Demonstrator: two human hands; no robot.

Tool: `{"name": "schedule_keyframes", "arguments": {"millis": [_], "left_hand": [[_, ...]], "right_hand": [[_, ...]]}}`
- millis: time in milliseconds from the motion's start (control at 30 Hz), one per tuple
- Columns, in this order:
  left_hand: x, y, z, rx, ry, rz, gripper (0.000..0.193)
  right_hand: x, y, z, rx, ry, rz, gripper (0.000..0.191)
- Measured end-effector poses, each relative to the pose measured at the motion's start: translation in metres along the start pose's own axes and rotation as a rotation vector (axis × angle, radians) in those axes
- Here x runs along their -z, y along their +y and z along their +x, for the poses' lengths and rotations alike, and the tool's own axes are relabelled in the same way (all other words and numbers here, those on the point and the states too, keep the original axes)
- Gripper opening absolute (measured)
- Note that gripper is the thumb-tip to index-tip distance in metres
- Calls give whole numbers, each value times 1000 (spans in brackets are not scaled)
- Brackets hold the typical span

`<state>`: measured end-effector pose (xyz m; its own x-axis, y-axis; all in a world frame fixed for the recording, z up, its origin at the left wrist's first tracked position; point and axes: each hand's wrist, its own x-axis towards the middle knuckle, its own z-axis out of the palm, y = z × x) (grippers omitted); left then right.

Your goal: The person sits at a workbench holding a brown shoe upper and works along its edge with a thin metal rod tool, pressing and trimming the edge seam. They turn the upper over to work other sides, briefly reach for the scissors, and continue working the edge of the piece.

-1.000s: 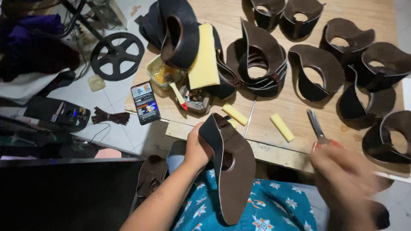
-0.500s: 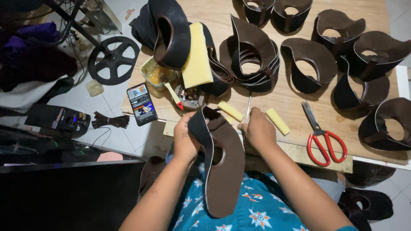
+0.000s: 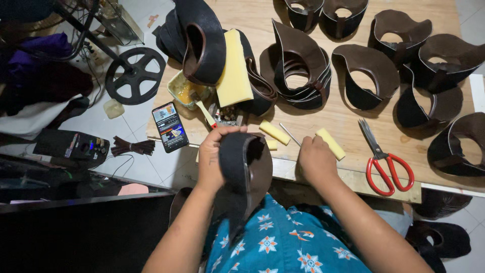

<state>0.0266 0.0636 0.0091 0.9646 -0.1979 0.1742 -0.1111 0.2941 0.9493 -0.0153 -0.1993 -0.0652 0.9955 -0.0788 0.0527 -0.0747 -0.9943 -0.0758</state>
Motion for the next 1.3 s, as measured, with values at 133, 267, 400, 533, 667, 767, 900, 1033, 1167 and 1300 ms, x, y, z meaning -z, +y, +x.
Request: {"name": "schedule_keyframes", "arguments": {"millis": [133,267,400,533,667,767,900,1033,1167,1300], "left_hand": [[-8,6,-8,7,-23,162,26],[-12,14,-10,-100,-55,269,22],[-11,19,-9,-121,-72,325,22],[-4,16,-5,14,-51,157,31],[4,4,-5,-2,14,383,21],[4,-5,-14,191,29,176,17],[3,-10,-25,521,24,-421,22],[-2,-1,-22,477,-30,-607,16],[-17,19,-17,474,-44,-620,16],[-31,34,-31,402,-92,-523,17]], "right_hand": [[-9,-1,1,22,41,-21,12],[-12,3,9,24,-49,-37,18],[-12,6,10,50,-25,12,24],[-15,11,9,-22,-40,205,25],[-15,22,13,-243,-264,350,26],[-2,27,17,-321,-373,463,22],[45,12,-6,-267,-267,1020,21],[111,-13,-55,-209,52,1338,15],[153,-35,-73,142,208,1299,13],[163,-51,-71,253,269,1153,17]]}}
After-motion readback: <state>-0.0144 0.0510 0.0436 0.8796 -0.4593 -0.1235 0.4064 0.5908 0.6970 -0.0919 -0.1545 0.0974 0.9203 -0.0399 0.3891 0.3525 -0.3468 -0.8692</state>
